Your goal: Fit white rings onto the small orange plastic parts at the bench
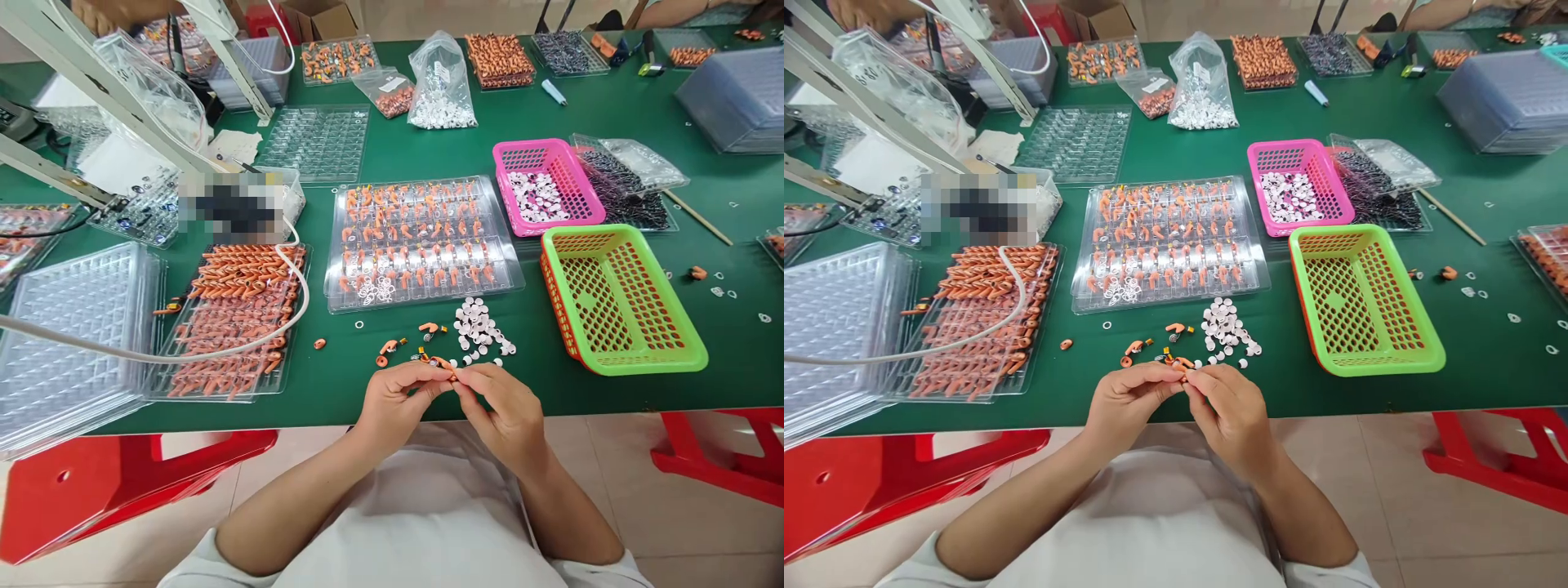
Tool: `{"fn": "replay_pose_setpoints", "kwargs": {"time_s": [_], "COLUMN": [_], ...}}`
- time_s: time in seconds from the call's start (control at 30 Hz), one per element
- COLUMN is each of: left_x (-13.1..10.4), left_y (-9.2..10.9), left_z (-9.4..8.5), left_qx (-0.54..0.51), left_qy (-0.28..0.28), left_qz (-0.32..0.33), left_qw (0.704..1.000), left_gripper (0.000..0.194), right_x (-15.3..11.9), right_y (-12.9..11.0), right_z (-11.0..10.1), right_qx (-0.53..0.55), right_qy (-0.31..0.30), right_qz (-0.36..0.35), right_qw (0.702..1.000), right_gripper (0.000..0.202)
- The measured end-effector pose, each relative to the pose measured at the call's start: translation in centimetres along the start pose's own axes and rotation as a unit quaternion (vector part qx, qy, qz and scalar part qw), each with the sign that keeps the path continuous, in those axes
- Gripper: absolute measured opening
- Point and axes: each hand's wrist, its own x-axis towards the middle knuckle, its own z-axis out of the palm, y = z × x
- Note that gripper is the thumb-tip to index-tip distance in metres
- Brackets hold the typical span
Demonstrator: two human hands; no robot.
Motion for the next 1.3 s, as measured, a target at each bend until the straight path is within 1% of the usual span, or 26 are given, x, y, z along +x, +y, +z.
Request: {"fn": "replay_pose_setpoints", "kwargs": {"time_s": [0.13, 0.27, 0.33, 0.4, 0.5, 0.6, 0.67, 0.77, 0.93, 1.07, 1.3], "left_x": [0.1, 0.5, 0.6, 0.7, 0.8, 0.7, 0.6, 0.5, 0.4, 0.4, 0.3], "left_y": [0.2, 0.5, 0.6, 0.5, 0.2, 0.0, -0.1, -0.1, 0.0, 0.1, -0.3], "left_z": [0.2, 0.6, 0.8, 1.0, 1.2, 1.3, 1.3, 1.3, 1.4, 1.5, 1.3], "left_qx": [0.008, -0.061, -0.099, -0.139, -0.208, -0.267, -0.289, -0.296, -0.289, -0.295, -0.292], "left_qy": [0.000, 0.003, 0.007, 0.009, 0.004, -0.010, -0.015, -0.021, -0.018, -0.021, -0.004], "left_qz": [-0.055, -0.104, -0.124, -0.143, -0.174, -0.197, -0.206, -0.217, -0.226, -0.225, -0.222], "left_qw": [0.998, 0.993, 0.987, 0.980, 0.962, 0.943, 0.935, 0.930, 0.930, 0.928, 0.931], "left_gripper": [0.007, 0.013, 0.015, 0.017, 0.018, 0.017, 0.015, 0.017, 0.023, 0.024, 0.023], "right_x": [0.5, 1.0, 1.0, 1.1, 1.1, 1.1, 1.1, 1.0, 0.9, 0.8, 0.8], "right_y": [0.0, -0.2, -0.2, -0.2, -0.1, -0.2, -0.2, -0.2, -0.1, 0.0, -0.1], "right_z": [-0.4, -0.8, -0.7, -0.5, -0.1, 0.2, 0.3, 0.4, 0.5, 0.6, 0.9], "right_qx": [-0.075, -0.115, -0.112, -0.096, -0.059, -0.027, -0.010, 0.017, 0.047, 0.060, 0.063], "right_qy": [-0.046, -0.073, -0.064, -0.040, 0.001, 0.023, 0.029, 0.032, 0.032, 0.032, 0.038], "right_qz": [-0.038, -0.059, -0.055, -0.047, -0.029, -0.007, 0.006, 0.020, 0.029, 0.025, 0.029], "right_qw": [0.995, 0.989, 0.990, 0.993, 0.998, 0.999, 0.999, 0.999, 0.998, 0.997, 0.997], "right_gripper": [0.031, 0.026, 0.026, 0.028, 0.031, 0.030, 0.028, 0.025, 0.024, 0.026, 0.023]}}
